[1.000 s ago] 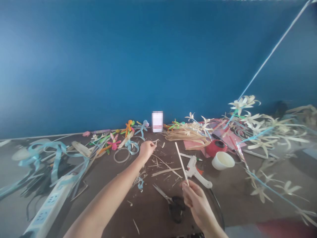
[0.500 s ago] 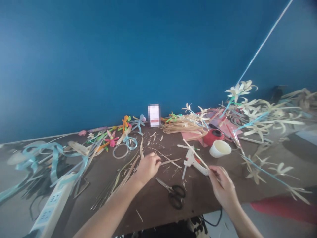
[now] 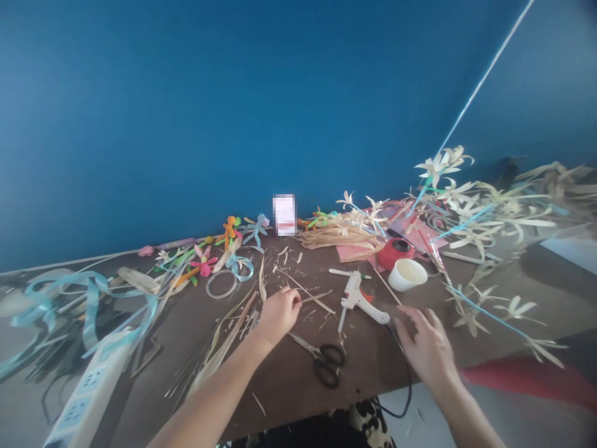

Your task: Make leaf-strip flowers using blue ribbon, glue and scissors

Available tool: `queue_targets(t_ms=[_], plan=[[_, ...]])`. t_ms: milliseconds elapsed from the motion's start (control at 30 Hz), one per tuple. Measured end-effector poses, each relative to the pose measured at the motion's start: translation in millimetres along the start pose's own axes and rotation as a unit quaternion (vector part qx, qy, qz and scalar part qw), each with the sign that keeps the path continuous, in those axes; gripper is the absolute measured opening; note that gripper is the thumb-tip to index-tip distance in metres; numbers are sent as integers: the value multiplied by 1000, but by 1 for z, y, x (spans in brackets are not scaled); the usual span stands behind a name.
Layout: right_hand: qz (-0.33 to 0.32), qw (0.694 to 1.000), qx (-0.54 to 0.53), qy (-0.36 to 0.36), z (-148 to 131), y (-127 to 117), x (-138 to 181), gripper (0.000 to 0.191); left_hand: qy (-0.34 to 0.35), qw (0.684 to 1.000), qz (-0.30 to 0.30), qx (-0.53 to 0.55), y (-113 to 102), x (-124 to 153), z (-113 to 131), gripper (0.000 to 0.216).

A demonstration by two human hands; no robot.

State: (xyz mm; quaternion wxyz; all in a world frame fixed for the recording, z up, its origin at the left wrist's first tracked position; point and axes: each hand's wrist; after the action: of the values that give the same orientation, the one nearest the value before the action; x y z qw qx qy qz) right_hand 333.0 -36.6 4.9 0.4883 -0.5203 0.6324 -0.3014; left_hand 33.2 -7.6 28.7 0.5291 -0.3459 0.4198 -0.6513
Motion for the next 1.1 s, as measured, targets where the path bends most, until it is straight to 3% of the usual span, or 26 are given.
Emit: queue_targets(t_ms=[133,267,400,500,600,767,967,1100], plan=[[-107,985,-62,-120,-67,8,-19,18,-20,998,17,59,-8,4,-13,9],[-180,974,-21,-132,-115,31,-32,14,-69,994,54,60,-11,6,-31,10],[-241,968,-37,-63,-128,51,-38,12,-102,986,127,30,-12,8,-42,16],[-246,966,-72,-34,-125,56,-41,12,-79,978,185,57,-10,13,-33,26],[-249,959,-134,-20,-123,55,-42,12,-66,973,126,183,-3,18,-14,21],[-248,937,-247,1,-130,56,-36,16,-127,899,16,418,12,13,8,29],[-229,908,-349,27,-142,59,-27,16,-202,790,5,579,22,-2,2,20],[-238,868,-433,44,-146,58,-27,15,-215,749,-12,626,22,-5,-1,16]])
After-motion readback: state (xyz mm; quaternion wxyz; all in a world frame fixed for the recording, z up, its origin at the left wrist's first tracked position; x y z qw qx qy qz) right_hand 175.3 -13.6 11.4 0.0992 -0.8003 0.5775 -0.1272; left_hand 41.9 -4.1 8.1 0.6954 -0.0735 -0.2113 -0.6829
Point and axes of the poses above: each hand's wrist, its own x-axis away from the middle knuckle, its own y-axis out of the palm, z = x × y, and after that the axes turned 4 degrees about -z, right-handed
